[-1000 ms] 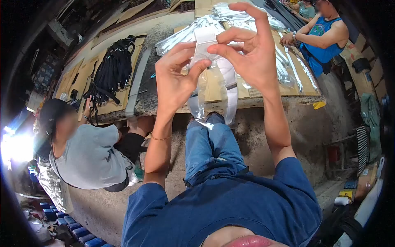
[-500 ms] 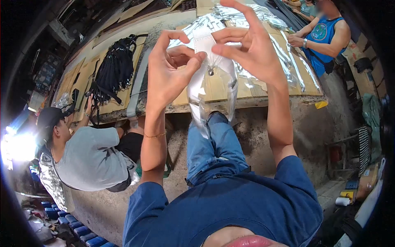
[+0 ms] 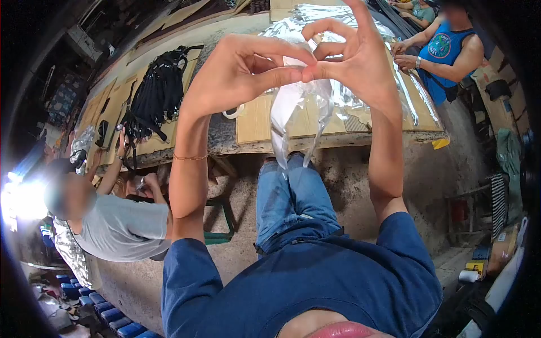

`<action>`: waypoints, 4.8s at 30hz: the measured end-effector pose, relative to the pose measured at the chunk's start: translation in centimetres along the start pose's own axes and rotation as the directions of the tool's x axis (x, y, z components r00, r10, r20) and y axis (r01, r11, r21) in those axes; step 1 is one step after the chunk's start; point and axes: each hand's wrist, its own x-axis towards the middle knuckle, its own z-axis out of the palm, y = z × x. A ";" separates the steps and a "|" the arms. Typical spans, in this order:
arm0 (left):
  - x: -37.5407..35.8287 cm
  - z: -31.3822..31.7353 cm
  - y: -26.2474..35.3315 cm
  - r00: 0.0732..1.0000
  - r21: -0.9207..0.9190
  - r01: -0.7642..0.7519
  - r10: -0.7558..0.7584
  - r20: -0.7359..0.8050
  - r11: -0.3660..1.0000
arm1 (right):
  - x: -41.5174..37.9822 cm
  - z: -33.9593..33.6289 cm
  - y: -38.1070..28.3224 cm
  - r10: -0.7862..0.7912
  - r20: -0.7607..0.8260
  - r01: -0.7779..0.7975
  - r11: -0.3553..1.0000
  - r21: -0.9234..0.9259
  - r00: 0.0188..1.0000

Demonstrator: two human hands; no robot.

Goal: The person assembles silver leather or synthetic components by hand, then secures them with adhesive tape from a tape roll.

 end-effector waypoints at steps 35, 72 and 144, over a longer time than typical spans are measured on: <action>-0.6 1.0 -1.8 0.946 0.097 -0.025 0.055 -0.320 0.995 | -1.6 0.6 0.5 -0.087 0.149 0.135 0.924 -0.358 0.985; -1.7 4.4 -2.8 0.873 0.051 -0.200 0.202 -0.444 0.978 | 0.4 -1.0 6.4 0.039 0.299 -0.097 0.978 0.183 0.953; -16.1 4.7 -15.5 0.911 0.533 0.383 -0.211 -0.356 0.754 | -1.2 12.0 26.2 0.477 0.725 -0.711 0.703 0.024 0.496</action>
